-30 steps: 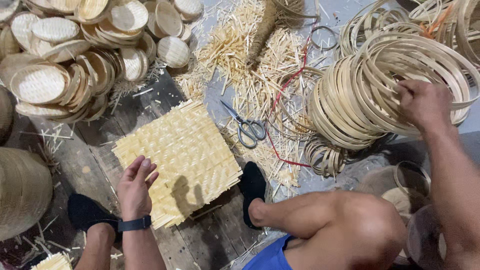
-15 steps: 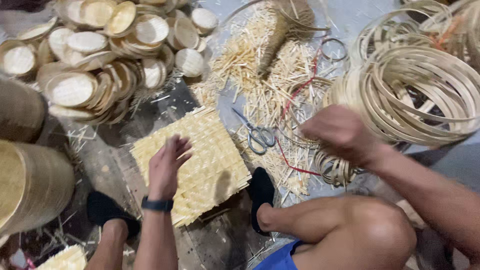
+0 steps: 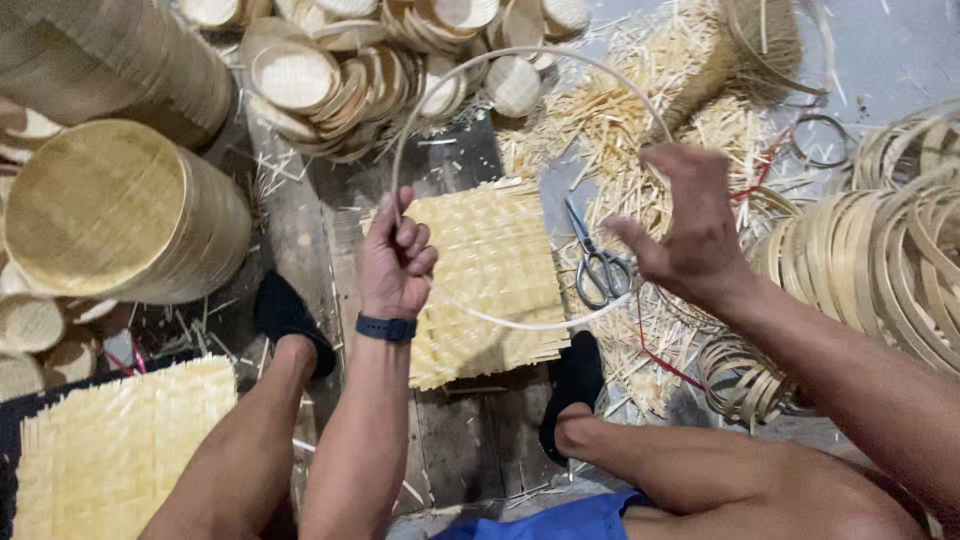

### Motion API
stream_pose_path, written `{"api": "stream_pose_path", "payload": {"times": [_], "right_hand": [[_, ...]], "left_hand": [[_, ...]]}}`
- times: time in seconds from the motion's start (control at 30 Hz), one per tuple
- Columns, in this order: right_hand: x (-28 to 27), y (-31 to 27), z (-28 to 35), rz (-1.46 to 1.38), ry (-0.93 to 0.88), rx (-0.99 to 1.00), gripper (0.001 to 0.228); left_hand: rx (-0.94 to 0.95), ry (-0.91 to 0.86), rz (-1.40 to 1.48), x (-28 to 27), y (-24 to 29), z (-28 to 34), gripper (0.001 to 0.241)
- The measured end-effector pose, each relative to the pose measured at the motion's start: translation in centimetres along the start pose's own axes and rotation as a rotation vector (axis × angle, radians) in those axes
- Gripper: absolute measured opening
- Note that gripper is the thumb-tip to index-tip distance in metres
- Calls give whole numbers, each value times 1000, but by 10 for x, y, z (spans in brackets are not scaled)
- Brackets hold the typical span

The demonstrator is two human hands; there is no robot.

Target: The person places a circular bamboo rim onto a woven bamboo mat, presses it down, and trims the excess bamboo with shears before fitting the pieces together using a circular wooden mold.

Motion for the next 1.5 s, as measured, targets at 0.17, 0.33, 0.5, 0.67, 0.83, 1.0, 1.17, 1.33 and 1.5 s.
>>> {"api": "stream_pose_path", "payload": {"times": [0.17,0.33,0.5,0.67,0.83,1.0,1.17,1.33,1.5], "right_hand": [[38,41,-5,-54,-76,441,52],[53,63,-21,-747,-337,1243,42],[81,75,-15,-1157,-218,1269,43],[118,99,-5,-1433,-185,1260,36],[121,88,-3,-1441,-296,1273,38],[109,82,-8,-1138,-171,1307,42],[100,74,-18,-1166,-265,1210,42],[118,58,7,-1567,-120,1081,48],[157,65,38,-1849,-19,1037,40]], "left_hand": [[-29,35,113,1,-15,5,25],[-72,81,311,-20,-3,-2,22],[-183,136,418,-19,1,1,30],[-148,183,313,-19,-10,14,33],[-159,191,109,-40,-3,21,36],[-202,100,96,-54,-1,26,39],[-114,75,157,-53,-5,32,37],[125,91,255,-49,-3,40,39],[5,306,37,-56,13,50,32]]}}
Point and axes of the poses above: each hand's wrist, its own z-axis away from the middle knuckle, its own x-axis out of the palm, y = z × x, the point moved 4 cm from there along -z, towards the middle knuckle, and after that the axes turned 7 degrees about -y, right-handed, at the moved point
